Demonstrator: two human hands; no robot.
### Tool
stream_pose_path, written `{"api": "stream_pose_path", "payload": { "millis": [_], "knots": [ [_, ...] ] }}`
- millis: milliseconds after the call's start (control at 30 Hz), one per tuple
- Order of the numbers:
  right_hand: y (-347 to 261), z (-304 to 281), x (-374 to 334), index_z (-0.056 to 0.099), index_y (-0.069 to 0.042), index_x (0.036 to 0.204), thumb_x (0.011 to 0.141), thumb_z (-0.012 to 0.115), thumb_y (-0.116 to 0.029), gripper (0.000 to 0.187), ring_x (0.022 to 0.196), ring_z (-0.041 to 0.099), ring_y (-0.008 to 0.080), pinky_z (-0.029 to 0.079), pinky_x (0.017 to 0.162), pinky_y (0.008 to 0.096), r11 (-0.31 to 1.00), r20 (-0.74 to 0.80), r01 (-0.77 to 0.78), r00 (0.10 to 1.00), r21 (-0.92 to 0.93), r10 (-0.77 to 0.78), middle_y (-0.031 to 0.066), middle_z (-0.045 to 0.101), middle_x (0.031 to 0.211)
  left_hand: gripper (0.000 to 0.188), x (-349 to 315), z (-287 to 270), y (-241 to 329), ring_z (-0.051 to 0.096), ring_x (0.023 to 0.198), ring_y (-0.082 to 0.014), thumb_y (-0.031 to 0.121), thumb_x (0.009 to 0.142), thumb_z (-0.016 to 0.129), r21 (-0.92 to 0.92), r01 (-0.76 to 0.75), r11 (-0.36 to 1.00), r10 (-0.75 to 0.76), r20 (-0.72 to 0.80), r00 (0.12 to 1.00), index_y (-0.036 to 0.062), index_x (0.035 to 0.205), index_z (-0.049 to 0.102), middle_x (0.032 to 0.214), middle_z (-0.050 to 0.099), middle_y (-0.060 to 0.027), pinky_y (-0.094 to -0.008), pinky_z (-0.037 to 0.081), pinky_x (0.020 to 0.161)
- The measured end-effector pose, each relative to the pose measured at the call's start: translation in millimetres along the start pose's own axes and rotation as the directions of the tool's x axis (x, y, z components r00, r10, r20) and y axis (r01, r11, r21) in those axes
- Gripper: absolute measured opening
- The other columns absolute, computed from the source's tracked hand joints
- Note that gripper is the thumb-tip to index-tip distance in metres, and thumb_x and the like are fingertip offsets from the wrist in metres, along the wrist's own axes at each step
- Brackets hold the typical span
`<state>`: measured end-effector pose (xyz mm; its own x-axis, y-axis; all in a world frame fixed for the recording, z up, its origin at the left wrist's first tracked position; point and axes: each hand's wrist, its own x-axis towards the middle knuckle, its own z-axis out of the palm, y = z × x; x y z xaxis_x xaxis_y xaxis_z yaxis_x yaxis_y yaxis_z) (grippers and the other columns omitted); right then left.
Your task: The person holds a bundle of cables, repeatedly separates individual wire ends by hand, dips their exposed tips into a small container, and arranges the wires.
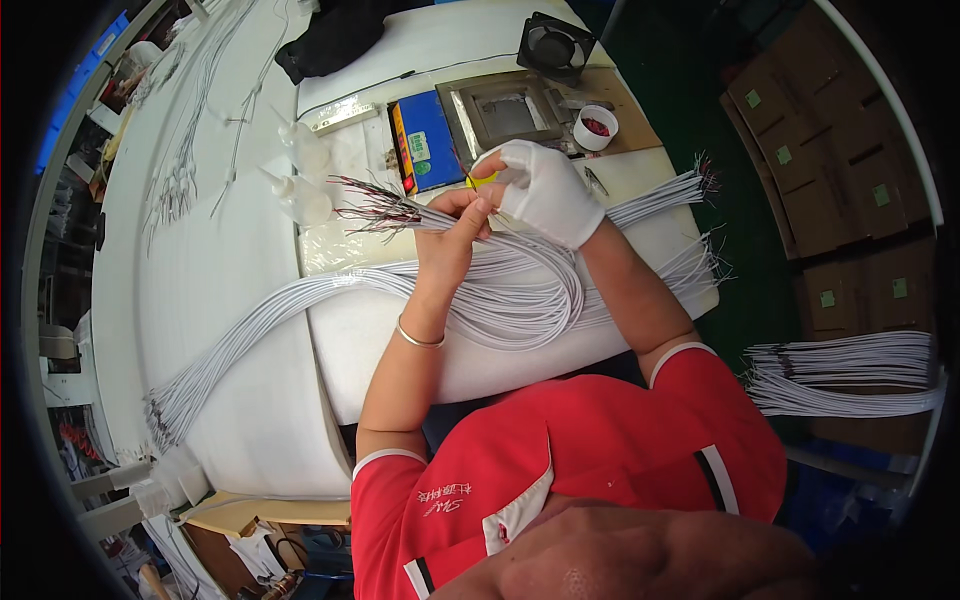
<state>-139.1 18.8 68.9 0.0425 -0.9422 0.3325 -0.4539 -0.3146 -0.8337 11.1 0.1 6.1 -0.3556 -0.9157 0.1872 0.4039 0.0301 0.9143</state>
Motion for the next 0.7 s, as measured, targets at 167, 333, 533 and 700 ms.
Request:
{"api": "stream_pose_path", "payload": {
  "millis": [167, 333, 533, 700],
  "knots": [
    [0, 7, 2, 0.063, 0.003, 0.084, 0.071, 0.064, -0.007, 0.016, 0.067, 0.059, 0.0119, 0.047, 0.062, 0.0246, 0.980, -0.010, -0.125, 0.992, 0.153, 0.128, 0.0083, 0.062, 0.074, 0.015, 0, 3, 0, 0.050, 0.058, -0.0073, 0.012, 0.085, 0.060, -0.010, 0.012, 1.000, -0.012, 0.015, 1.000, -0.0025, 0.088, 0.061, 0.076, 0.062, -0.0041, -0.0192, 0.041, 0.055],
    [5, 16, 0, 0.062, 0.003, 0.078, 0.075, 0.062, -0.004, 0.008, 0.064, 0.055, 0.0079, 0.045, 0.057, 0.0225, 0.846, 0.011, -0.230, 0.967, 0.481, 0.256, 0.0045, 0.060, 0.070, 0.014, -1, 5, -1, 0.049, 0.058, -0.0073, 0.011, 0.085, 0.060, -0.085, 0.007, 0.996, -0.007, -0.004, 1.000, -0.0018, 0.090, 0.061, 0.078, 0.063, -0.0051, -0.0199, 0.041, 0.055],
    [12, 25, -5, 0.061, 0.003, 0.077, 0.077, 0.061, -0.004, 0.007, 0.063, 0.053, 0.0075, 0.044, 0.057, 0.0211, 0.833, -0.074, -0.127, 0.978, 0.538, 0.197, 0.0039, 0.059, 0.069, 0.011, -2, 5, -5, 0.046, 0.057, -0.0075, 0.009, 0.085, 0.059, -0.269, 0.010, 0.963, -0.015, -0.016, 1.000, -0.0008, 0.090, 0.060, 0.079, 0.061, -0.0064, -0.0209, 0.039, 0.055],
    [1, 7, 8, 0.062, 0.005, 0.086, 0.080, 0.060, -0.010, 0.015, 0.066, 0.055, 0.0082, 0.044, 0.060, 0.0218, 0.824, 0.100, -0.251, 0.967, 0.508, 0.233, 0.0055, 0.061, 0.073, 0.012, -1, 2, -3, 0.046, 0.057, -0.0076, 0.010, 0.084, 0.061, -0.137, 0.071, 0.988, -0.072, 0.001, 0.997, -0.0006, 0.090, 0.060, 0.082, 0.063, -0.0096, -0.0204, 0.039, 0.054]
  ]
}}
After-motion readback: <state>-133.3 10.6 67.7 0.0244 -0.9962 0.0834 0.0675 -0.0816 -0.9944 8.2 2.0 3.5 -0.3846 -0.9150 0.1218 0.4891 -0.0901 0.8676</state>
